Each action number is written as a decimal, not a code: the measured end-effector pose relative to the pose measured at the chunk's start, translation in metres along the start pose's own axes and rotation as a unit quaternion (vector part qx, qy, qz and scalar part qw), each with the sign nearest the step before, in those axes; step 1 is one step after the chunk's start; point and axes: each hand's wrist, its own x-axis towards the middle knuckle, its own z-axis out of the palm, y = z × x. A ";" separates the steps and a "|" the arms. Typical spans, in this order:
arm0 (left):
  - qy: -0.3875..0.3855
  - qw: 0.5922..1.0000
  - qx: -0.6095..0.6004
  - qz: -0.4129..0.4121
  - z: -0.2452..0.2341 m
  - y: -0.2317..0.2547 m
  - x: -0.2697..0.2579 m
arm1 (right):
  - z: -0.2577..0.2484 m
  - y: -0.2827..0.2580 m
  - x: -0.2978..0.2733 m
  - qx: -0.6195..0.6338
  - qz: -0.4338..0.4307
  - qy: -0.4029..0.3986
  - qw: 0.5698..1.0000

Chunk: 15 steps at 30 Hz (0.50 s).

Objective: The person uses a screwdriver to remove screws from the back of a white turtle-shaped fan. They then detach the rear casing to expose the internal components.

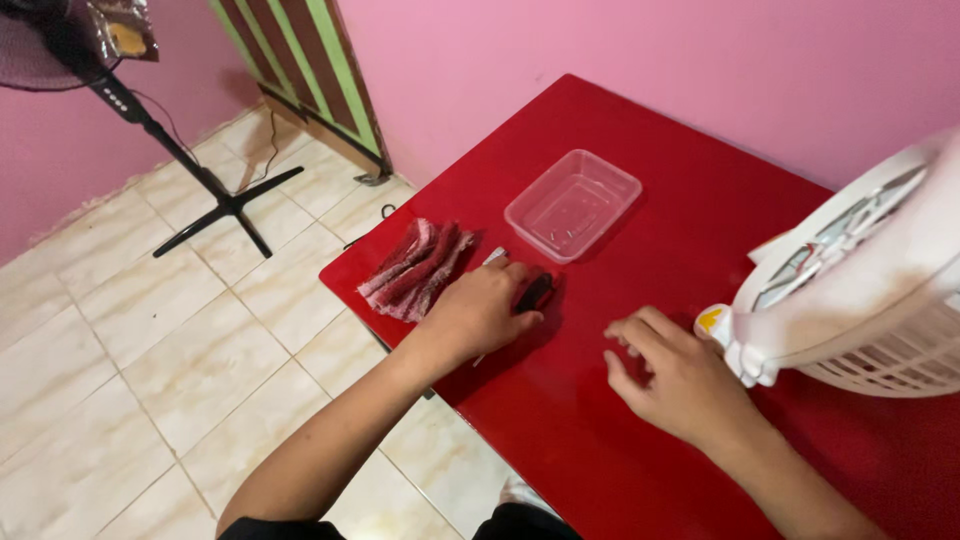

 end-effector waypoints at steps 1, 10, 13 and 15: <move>0.000 1.000 0.000 -0.019 0.005 -0.005 -0.002 | 0.011 0.001 0.010 0.042 0.091 -0.054 0.993; -0.021 1.000 -0.017 0.013 0.003 0.012 -0.003 | 0.027 -0.003 0.026 -0.170 -0.161 0.086 0.969; -0.025 0.990 -0.094 0.103 -0.007 0.037 -0.001 | 0.009 -0.010 -0.001 -0.159 -0.128 0.052 0.978; -0.033 0.978 -0.134 0.155 -0.008 0.062 0.005 | -0.008 -0.015 -0.019 -0.148 0.002 -0.048 0.988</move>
